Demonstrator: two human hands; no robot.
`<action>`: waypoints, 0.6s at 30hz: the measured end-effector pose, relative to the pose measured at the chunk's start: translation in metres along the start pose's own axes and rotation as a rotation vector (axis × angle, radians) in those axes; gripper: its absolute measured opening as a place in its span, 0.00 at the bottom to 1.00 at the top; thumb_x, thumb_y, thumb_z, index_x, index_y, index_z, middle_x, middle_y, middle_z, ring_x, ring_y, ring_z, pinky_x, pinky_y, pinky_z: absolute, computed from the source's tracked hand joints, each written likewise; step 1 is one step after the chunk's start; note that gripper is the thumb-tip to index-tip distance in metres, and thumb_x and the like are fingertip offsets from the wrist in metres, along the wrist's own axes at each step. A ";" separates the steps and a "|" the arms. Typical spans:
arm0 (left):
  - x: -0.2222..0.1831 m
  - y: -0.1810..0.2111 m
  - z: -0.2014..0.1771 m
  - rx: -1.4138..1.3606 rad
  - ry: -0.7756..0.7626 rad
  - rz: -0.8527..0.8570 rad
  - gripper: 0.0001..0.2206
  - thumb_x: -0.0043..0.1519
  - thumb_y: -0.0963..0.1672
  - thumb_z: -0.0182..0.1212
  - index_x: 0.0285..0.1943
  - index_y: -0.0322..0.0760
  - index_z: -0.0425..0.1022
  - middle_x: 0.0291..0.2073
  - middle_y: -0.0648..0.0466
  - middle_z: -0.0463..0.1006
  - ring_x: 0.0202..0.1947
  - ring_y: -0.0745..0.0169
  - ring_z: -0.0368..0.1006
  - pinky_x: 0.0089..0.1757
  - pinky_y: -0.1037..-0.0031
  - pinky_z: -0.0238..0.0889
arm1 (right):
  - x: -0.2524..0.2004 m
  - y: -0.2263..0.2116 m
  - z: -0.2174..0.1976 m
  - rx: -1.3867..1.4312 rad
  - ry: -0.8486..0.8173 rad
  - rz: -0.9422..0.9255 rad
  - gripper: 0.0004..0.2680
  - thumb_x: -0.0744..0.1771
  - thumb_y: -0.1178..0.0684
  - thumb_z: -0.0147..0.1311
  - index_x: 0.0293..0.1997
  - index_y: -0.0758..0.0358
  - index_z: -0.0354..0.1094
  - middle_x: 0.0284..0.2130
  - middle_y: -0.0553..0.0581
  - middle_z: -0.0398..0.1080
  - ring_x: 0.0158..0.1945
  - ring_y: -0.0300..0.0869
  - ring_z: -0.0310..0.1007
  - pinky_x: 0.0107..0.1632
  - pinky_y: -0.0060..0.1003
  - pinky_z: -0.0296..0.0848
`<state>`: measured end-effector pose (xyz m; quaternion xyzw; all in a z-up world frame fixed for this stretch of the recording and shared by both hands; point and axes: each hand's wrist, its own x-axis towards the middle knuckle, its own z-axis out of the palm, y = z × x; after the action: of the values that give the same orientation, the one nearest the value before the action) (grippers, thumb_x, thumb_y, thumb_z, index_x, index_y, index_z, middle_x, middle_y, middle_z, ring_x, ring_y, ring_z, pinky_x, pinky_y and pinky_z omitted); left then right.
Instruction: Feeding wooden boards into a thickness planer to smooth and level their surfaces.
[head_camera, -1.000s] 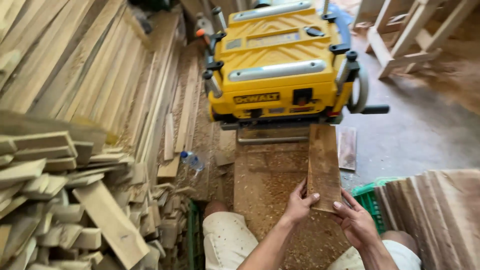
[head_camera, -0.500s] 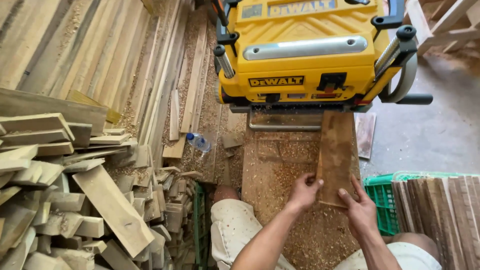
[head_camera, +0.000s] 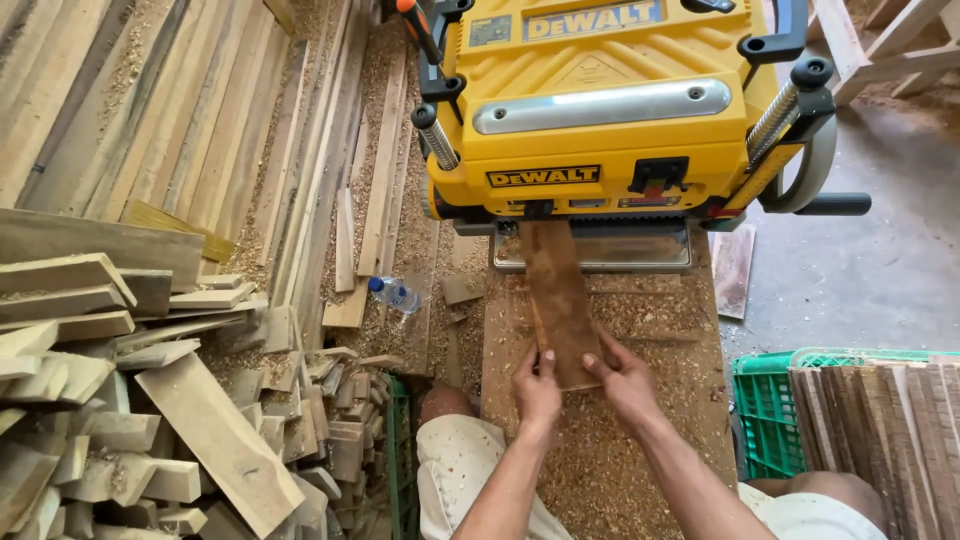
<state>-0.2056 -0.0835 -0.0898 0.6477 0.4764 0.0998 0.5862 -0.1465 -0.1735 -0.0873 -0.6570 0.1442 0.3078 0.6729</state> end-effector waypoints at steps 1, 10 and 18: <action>-0.005 0.003 0.003 0.000 0.001 -0.004 0.19 0.66 0.46 0.61 0.67 0.42 0.76 0.53 0.42 0.82 0.53 0.50 0.80 0.48 0.65 0.75 | -0.009 -0.009 -0.003 -0.002 0.000 0.003 0.24 0.66 0.60 0.60 0.70 0.41 0.66 0.54 0.69 0.74 0.47 0.52 0.78 0.38 0.44 0.80; 0.022 -0.051 0.074 0.083 -0.321 0.021 0.21 0.66 0.51 0.57 0.67 0.44 0.73 0.63 0.51 0.76 0.62 0.53 0.73 0.59 0.65 0.66 | -0.011 -0.006 -0.072 0.037 0.259 -0.029 0.25 0.64 0.58 0.58 0.72 0.53 0.61 0.59 0.59 0.70 0.55 0.41 0.71 0.58 0.34 0.70; -0.058 0.080 -0.021 0.101 -0.602 -0.290 0.29 0.65 0.45 0.55 0.77 0.55 0.55 0.78 0.52 0.52 0.76 0.48 0.54 0.66 0.39 0.54 | -0.049 -0.040 -0.105 0.165 0.003 0.257 0.23 0.67 0.68 0.49 0.72 0.61 0.61 0.58 0.69 0.71 0.51 0.53 0.70 0.53 0.43 0.71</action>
<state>-0.2104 -0.1012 0.0095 0.6018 0.3736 -0.2040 0.6758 -0.1377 -0.2850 -0.0364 -0.5761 0.2529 0.3773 0.6796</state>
